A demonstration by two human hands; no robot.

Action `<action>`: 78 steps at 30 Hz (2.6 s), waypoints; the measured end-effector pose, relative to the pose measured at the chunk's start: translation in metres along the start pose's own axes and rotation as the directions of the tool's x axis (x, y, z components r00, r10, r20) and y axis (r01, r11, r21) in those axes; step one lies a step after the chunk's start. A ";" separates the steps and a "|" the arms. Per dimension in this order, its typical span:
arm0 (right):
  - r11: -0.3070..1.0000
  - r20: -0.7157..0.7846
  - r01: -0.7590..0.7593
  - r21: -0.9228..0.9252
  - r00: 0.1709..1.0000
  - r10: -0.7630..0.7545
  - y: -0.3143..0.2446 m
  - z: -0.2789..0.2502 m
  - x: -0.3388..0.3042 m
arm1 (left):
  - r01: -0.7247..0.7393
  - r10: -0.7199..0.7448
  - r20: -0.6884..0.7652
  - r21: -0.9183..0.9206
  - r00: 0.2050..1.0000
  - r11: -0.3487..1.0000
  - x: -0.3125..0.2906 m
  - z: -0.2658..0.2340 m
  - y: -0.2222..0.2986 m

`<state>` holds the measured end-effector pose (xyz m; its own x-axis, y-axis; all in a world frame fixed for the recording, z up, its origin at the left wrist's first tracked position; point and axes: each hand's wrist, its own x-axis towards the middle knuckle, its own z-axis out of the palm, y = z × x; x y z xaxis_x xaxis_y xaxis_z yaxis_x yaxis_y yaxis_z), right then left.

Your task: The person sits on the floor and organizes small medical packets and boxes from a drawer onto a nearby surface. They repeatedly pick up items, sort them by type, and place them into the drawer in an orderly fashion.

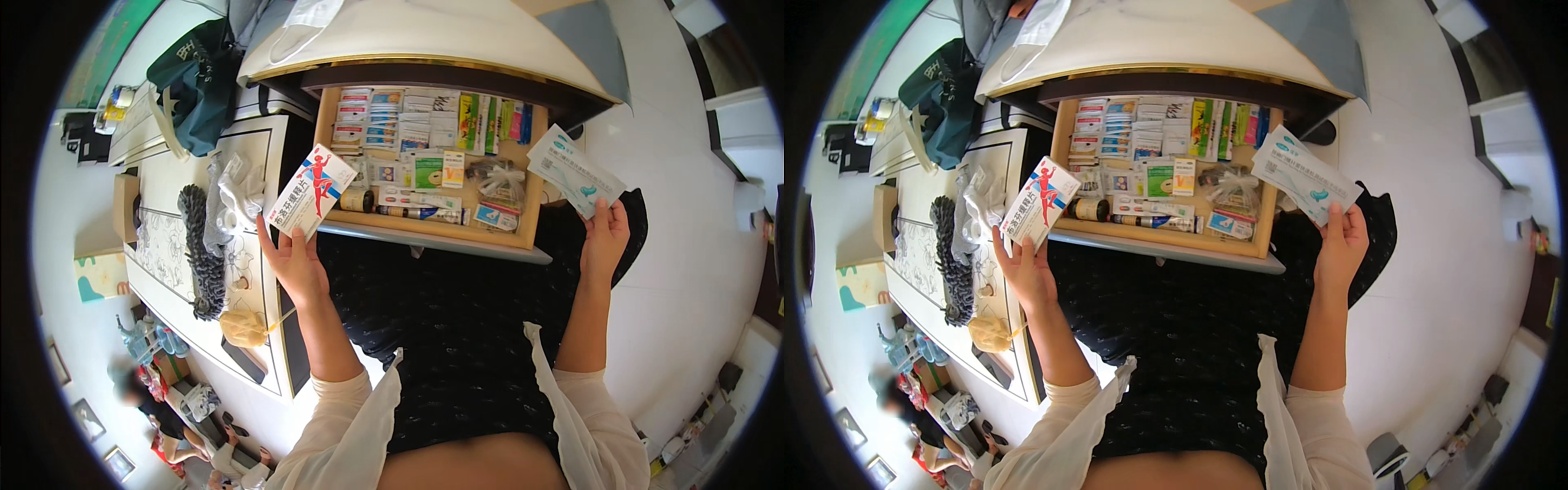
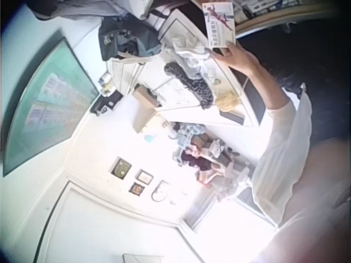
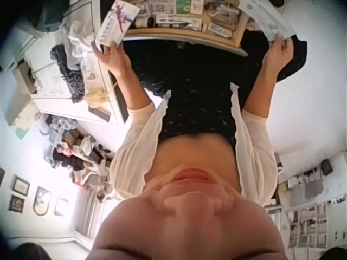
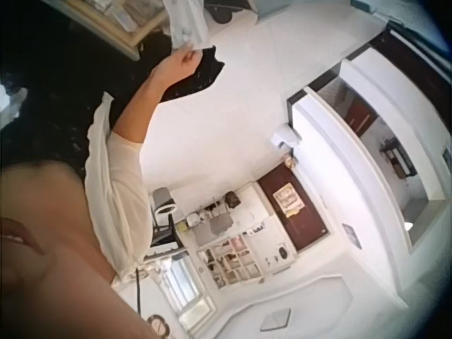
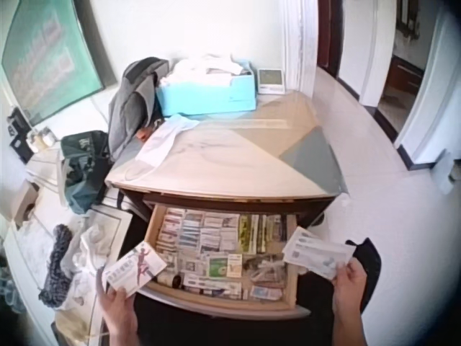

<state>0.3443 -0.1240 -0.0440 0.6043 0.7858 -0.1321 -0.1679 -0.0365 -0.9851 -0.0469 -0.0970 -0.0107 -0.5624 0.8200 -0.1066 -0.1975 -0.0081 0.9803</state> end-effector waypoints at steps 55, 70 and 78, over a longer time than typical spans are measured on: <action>0.930 -0.304 0.267 -0.252 0.891 -0.338 0.003 -0.075 0.027 | 0.555 -0.566 0.306 0.132 0.765 0.821 0.048 0.162 -0.102; 0.859 0.818 0.273 -0.433 0.520 0.247 0.026 0.080 0.041 | 0.556 -0.511 0.264 -0.136 0.818 0.820 0.039 0.046 -0.058; 0.925 0.683 -0.223 -0.307 0.625 0.378 0.031 0.064 0.041 | 0.517 -0.470 0.326 -0.072 0.820 0.853 0.025 0.046 -0.044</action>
<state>0.3145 -0.0533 -0.0735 -0.2176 0.8991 -0.3798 -0.0510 -0.3990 -0.9155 -0.0152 -0.0498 -0.0484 -0.1067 0.8629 -0.4940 -0.5169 0.3763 0.7689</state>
